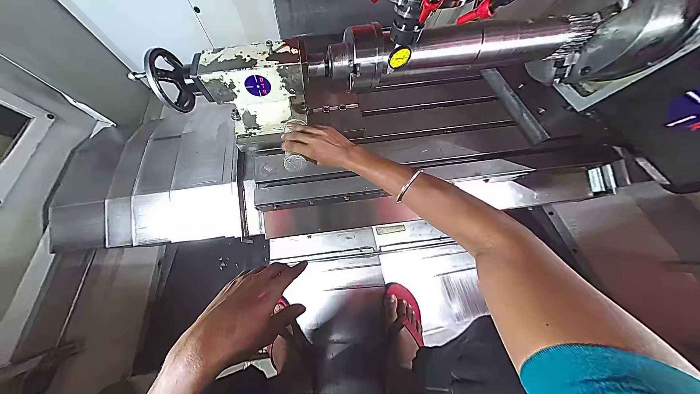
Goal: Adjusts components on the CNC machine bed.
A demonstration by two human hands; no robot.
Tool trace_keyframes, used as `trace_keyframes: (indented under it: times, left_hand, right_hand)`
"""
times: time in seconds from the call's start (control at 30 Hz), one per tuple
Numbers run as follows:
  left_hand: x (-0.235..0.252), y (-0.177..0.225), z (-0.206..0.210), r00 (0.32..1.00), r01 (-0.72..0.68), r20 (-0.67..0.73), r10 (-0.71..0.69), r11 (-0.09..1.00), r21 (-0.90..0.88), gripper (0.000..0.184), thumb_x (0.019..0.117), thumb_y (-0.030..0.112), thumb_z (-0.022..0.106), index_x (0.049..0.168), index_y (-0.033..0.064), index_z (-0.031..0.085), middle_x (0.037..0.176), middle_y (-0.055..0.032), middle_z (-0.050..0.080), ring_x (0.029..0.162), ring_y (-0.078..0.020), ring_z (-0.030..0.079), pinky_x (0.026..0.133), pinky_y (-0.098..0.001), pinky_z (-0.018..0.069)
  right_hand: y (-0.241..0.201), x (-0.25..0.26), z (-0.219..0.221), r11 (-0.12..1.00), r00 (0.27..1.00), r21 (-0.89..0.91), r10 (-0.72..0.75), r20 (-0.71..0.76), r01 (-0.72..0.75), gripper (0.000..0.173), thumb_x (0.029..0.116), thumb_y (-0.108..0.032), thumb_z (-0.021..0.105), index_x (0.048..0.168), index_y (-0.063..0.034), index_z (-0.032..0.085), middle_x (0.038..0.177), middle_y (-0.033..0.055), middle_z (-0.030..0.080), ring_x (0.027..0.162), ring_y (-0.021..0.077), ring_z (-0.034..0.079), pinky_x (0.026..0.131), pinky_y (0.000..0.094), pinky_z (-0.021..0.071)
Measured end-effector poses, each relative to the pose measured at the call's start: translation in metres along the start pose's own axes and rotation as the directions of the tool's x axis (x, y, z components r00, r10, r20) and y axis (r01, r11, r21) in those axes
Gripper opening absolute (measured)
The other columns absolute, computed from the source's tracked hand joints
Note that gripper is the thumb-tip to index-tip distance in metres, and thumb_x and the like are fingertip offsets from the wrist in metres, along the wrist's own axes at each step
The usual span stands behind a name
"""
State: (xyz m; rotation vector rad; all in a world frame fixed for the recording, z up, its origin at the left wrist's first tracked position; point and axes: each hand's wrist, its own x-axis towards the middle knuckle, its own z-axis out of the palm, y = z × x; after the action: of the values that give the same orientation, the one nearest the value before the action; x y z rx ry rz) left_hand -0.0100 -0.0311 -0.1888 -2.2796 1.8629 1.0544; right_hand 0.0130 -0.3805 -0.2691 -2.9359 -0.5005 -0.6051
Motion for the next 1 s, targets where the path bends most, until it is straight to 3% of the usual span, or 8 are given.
trace_keyframes:
  times: [0.1, 0.17, 0.27, 0.4, 0.57, 0.67, 0.87, 1.0]
  left_hand:
    - [0.002, 0.001, -0.001, 1.000, 0.016, 0.024, -0.016, 1.000, 0.009, 0.064, 0.1005, 0.057, 0.052, 0.156, 0.0279, 0.042, 0.139, -0.0062, 0.062, 0.125, -0.0281, 0.061, 0.103, -0.0529, 0.0495]
    - [0.002, 0.004, -0.003, 0.999, 0.019, 0.041, -0.019, 1.000, 0.005, 0.064, 0.1009, 0.057, 0.051, 0.157, 0.0278, 0.041, 0.139, -0.0069, 0.062, 0.125, -0.0289, 0.061, 0.103, -0.0533, 0.0492]
    - [0.000, 0.011, -0.008, 0.998, 0.011, 0.062, -0.010, 1.000, -0.018, 0.063, 0.1021, 0.056, 0.050, 0.157, 0.0261, 0.040, 0.139, -0.0102, 0.061, 0.125, -0.0315, 0.060, 0.103, -0.0541, 0.0480]
    - [-0.002, 0.014, -0.011, 0.998, 0.006, 0.063, -0.004, 1.000, -0.026, 0.063, 0.1032, 0.056, 0.048, 0.158, 0.0244, 0.039, 0.140, -0.0120, 0.060, 0.127, -0.0327, 0.059, 0.105, -0.0553, 0.0464]
    - [-0.003, 0.013, -0.014, 0.994, 0.043, 0.102, -0.038, 0.998, -0.042, 0.063, 0.1035, 0.053, 0.050, 0.158, 0.0247, 0.038, 0.142, -0.0135, 0.058, 0.128, -0.0342, 0.058, 0.104, -0.0562, 0.0460]
    - [-0.005, 0.011, -0.013, 0.994, 0.040, 0.099, -0.036, 0.999, -0.036, 0.064, 0.1031, 0.054, 0.051, 0.159, 0.0252, 0.038, 0.142, -0.0141, 0.058, 0.129, -0.0347, 0.057, 0.105, -0.0569, 0.0454]
    - [-0.011, 0.017, -0.015, 0.995, 0.033, 0.100, -0.030, 0.999, -0.028, 0.064, 0.1033, 0.053, 0.051, 0.159, 0.0255, 0.036, 0.146, -0.0135, 0.056, 0.133, -0.0337, 0.055, 0.108, -0.0575, 0.0428]
    - [-0.010, 0.027, -0.016, 0.995, -0.003, 0.096, 0.005, 1.000, -0.013, 0.065, 0.1031, 0.053, 0.051, 0.159, 0.0245, 0.037, 0.145, -0.0152, 0.056, 0.134, -0.0348, 0.054, 0.109, -0.0583, 0.0422]
  right_hand:
    - [-0.015, -0.004, -0.005, 1.000, 0.997, -0.012, -0.011, 0.077, 0.012, 0.058, 0.0797, -0.006, 0.080, 0.135, -0.0160, 0.063, 0.138, 0.0094, 0.065, 0.139, 0.0345, 0.052, 0.114, 0.0530, 0.0431]
    - [-0.027, -0.003, -0.014, 0.999, 0.981, -0.021, 0.033, 0.193, -0.029, 0.074, 0.0686, -0.014, 0.089, 0.137, -0.0136, 0.060, 0.130, 0.0141, 0.066, 0.125, 0.0365, 0.061, 0.117, 0.0598, 0.0365]
    - [-0.038, 0.000, -0.023, 0.982, 0.883, -0.086, 0.187, 0.430, -0.166, 0.073, 0.0795, -0.024, 0.081, 0.145, -0.0110, 0.052, 0.125, 0.0223, 0.066, 0.112, 0.0435, 0.065, 0.114, 0.0677, 0.0323]
    - [-0.030, 0.003, -0.021, 0.914, 0.724, -0.274, 0.404, 0.558, -0.299, 0.084, 0.0819, -0.024, 0.081, 0.156, -0.0128, 0.042, 0.133, 0.0281, 0.060, 0.117, 0.0494, 0.059, 0.107, 0.0699, 0.0342]
    - [-0.017, 0.003, -0.015, 0.882, 0.771, -0.316, 0.463, 0.438, -0.350, 0.046, 0.0892, -0.009, 0.072, 0.134, -0.0103, 0.063, 0.131, 0.0247, 0.063, 0.120, 0.0487, 0.059, 0.097, 0.0654, 0.0451]
    - [-0.018, 0.000, -0.023, 0.878, 0.805, -0.320, 0.461, 0.372, -0.355, 0.040, 0.0913, -0.002, 0.068, 0.131, -0.0094, 0.066, 0.135, 0.0234, 0.061, 0.123, 0.0466, 0.058, 0.098, 0.0632, 0.0468]
    - [-0.024, -0.016, -0.055, 0.908, 0.783, -0.259, 0.416, 0.462, -0.330, 0.036, 0.0962, -0.023, 0.068, 0.130, -0.0112, 0.067, 0.128, 0.0212, 0.064, 0.118, 0.0436, 0.061, 0.095, 0.0625, 0.0482]
    - [-0.054, -0.035, -0.087, 0.919, 0.669, -0.167, 0.376, 0.641, -0.357, 0.036, 0.0977, -0.024, 0.067, 0.132, -0.0142, 0.067, 0.126, 0.0182, 0.067, 0.115, 0.0403, 0.065, 0.095, 0.0630, 0.0509]
